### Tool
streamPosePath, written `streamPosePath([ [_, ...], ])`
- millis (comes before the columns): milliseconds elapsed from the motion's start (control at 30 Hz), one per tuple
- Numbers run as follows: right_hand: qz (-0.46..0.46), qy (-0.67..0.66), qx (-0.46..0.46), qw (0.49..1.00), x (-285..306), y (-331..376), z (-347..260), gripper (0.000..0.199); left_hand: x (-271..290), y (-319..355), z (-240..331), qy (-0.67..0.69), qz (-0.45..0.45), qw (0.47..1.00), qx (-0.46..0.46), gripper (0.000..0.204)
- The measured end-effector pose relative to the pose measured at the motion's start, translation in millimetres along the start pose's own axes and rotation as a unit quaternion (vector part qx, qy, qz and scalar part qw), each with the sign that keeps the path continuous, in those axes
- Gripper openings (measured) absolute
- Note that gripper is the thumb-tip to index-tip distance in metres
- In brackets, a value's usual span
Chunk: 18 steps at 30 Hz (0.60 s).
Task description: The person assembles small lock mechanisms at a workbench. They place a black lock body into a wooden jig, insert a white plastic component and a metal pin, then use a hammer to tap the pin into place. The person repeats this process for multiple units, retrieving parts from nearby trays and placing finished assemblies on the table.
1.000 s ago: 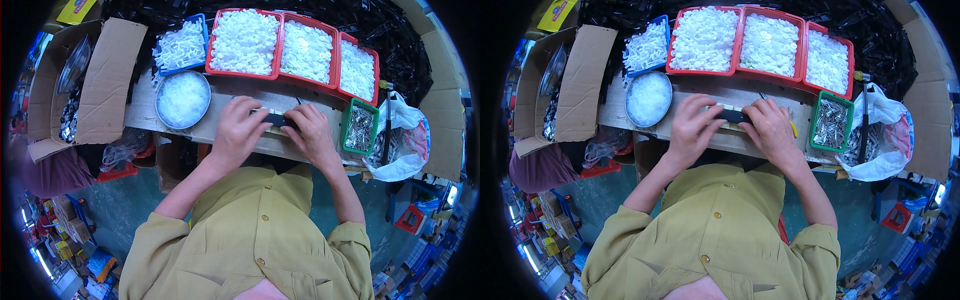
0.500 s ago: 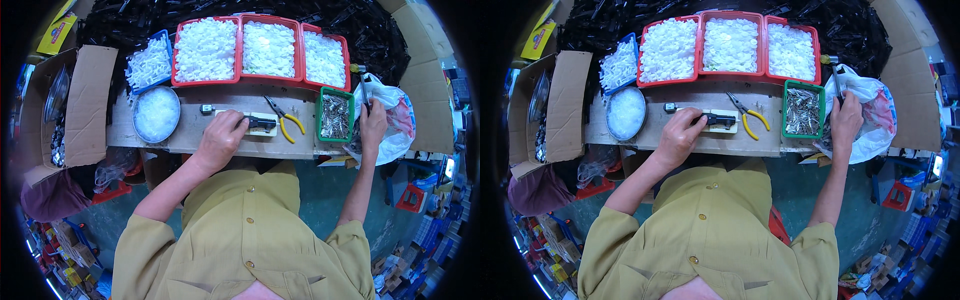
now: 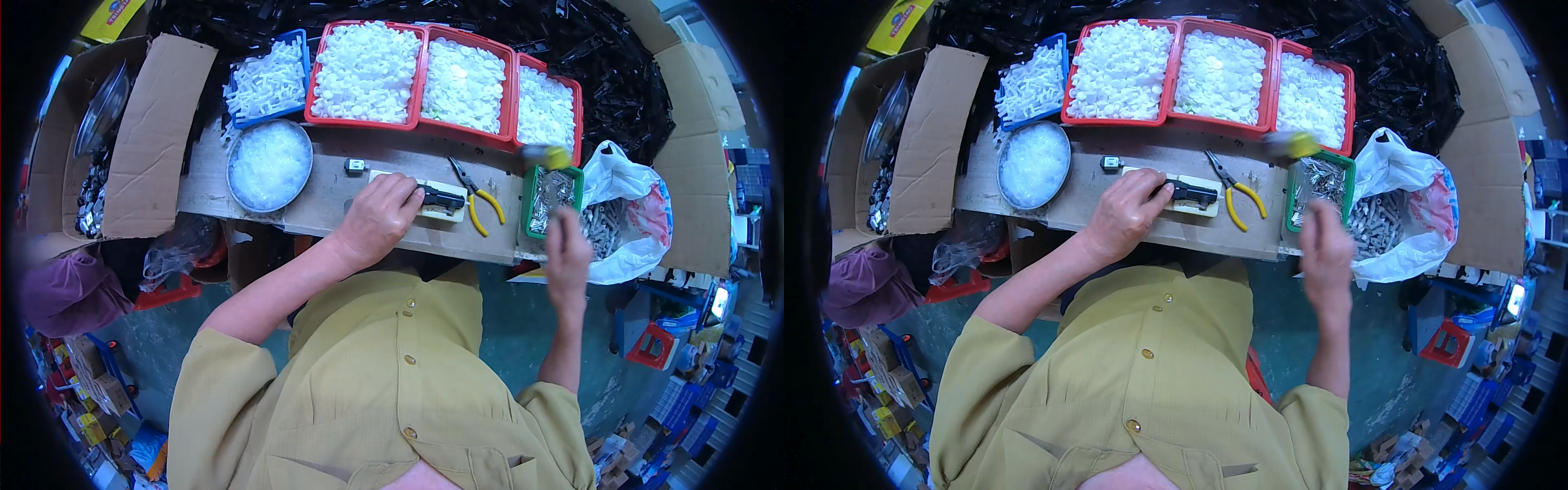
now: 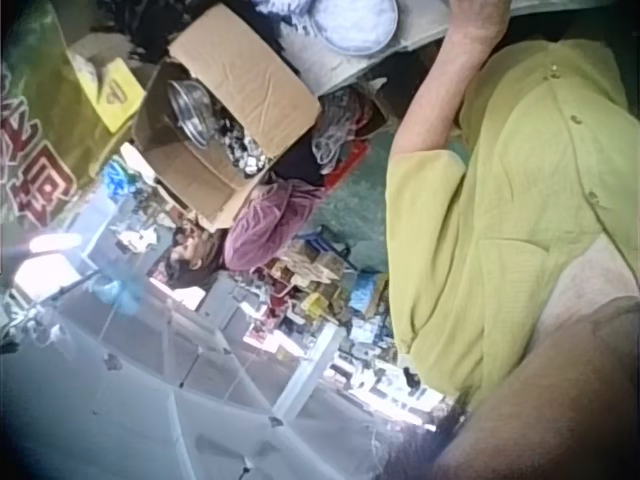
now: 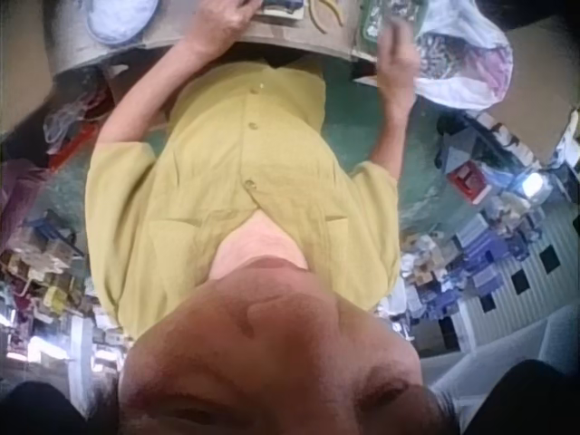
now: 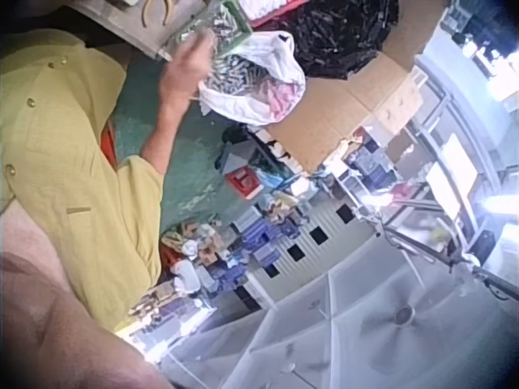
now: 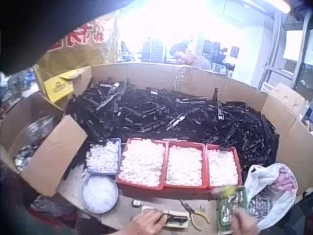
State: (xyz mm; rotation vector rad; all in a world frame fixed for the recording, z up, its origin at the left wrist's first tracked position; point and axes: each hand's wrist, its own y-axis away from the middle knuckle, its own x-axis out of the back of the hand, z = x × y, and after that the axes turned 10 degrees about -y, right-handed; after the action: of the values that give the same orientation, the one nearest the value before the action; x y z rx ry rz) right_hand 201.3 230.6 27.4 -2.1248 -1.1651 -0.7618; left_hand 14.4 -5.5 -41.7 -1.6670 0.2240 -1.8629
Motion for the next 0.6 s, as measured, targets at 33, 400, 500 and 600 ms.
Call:
streamPosePath([
  [33, -0.030, 0.008, 0.024, 0.999, -14, 10, -5, 0.014, 0, 0, 0, -0.004, 0.002, 1.000, -0.003, 0.022],
  [400, 0.014, 0.024, 0.153, 0.988, -28, 29, -40, 0.035, -3, 1, 0, 0.002, 0.005, 1.000, -0.009, 0.022],
  [500, -0.096, 0.067, 0.079, 0.990, -34, 30, -36, 0.037, -4, 2, -1, 0.004, 0.002, 1.000, -0.012, 0.022],
  [600, -0.057, 0.042, 0.096, 0.993, -30, 30, -39, 0.038, -3, 3, 1, -0.001, 0.008, 1.000, -0.012, 0.023],
])
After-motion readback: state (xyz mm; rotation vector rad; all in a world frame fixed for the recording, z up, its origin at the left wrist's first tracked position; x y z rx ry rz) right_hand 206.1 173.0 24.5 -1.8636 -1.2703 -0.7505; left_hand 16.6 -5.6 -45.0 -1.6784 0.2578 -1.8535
